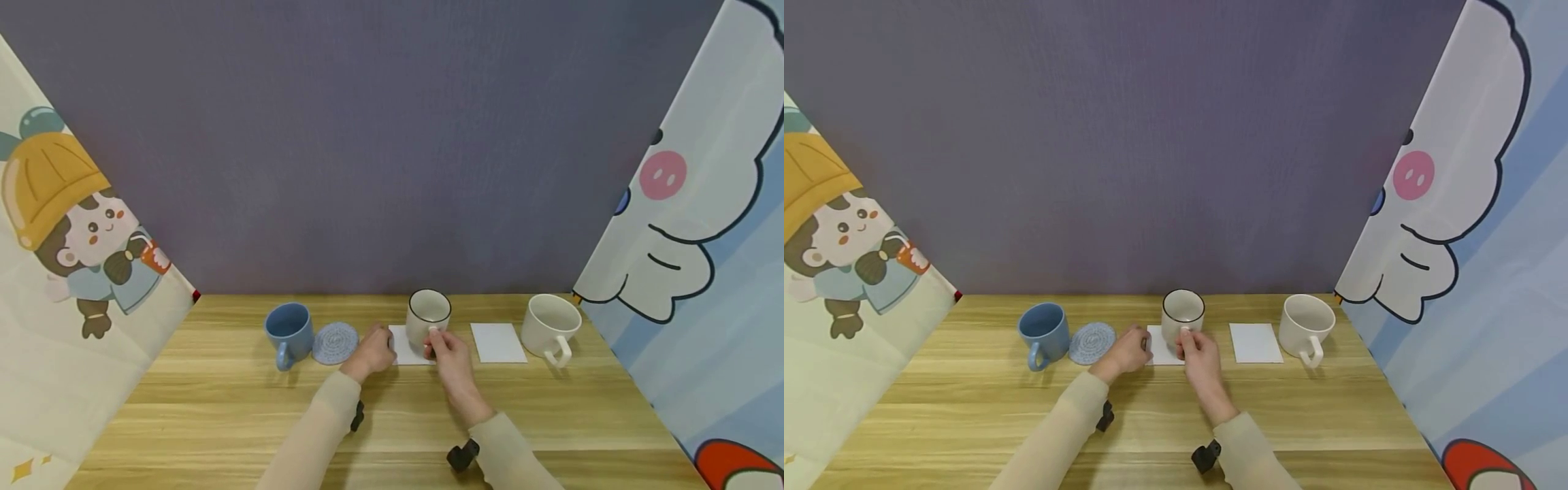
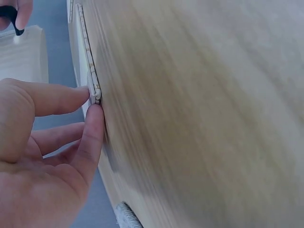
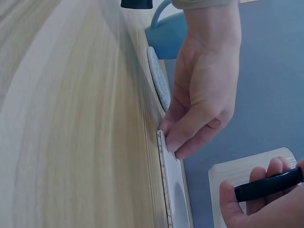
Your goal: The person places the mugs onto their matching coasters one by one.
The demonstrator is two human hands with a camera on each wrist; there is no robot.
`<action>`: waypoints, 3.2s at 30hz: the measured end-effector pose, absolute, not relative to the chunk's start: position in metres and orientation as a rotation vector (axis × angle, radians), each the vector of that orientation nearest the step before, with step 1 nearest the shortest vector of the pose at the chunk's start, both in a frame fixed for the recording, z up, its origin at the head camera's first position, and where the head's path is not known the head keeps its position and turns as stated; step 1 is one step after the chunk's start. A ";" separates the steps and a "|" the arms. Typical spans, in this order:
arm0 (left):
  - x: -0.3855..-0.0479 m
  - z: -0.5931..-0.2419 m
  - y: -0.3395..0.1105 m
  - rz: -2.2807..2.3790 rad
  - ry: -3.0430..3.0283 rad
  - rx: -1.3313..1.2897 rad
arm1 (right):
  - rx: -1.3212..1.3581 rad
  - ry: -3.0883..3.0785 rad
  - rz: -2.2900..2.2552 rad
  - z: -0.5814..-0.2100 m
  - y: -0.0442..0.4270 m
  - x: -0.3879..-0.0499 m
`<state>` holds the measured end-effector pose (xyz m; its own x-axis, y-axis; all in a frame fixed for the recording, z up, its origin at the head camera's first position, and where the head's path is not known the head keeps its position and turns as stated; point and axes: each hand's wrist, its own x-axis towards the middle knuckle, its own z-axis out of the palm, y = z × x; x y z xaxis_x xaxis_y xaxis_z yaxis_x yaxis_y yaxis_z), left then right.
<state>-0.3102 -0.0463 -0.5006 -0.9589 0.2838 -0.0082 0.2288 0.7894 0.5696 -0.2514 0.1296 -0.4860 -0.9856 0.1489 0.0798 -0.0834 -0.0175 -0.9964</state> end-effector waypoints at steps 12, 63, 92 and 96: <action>-0.313 -0.503 -0.047 0.886 2.899 0.427 | -0.076 -2.041 2.151 -0.488 0.120 -0.252; -0.309 -0.502 -0.049 0.930 2.921 0.404 | -0.098 -2.169 2.068 -0.511 0.094 -0.259; -0.312 -0.503 -0.048 0.944 2.870 0.393 | 0.052 -2.544 1.697 -0.488 0.154 -0.251; -0.312 -0.503 -0.048 0.946 2.876 0.397 | 0.050 -2.563 1.626 -0.484 0.167 -0.249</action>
<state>-0.3122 -0.0481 -0.5034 -0.9624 0.2715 -0.0024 0.2171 0.7747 0.5939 -0.2490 0.1674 -0.4839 -0.9938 0.0287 0.1070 -0.0846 0.4270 -0.9003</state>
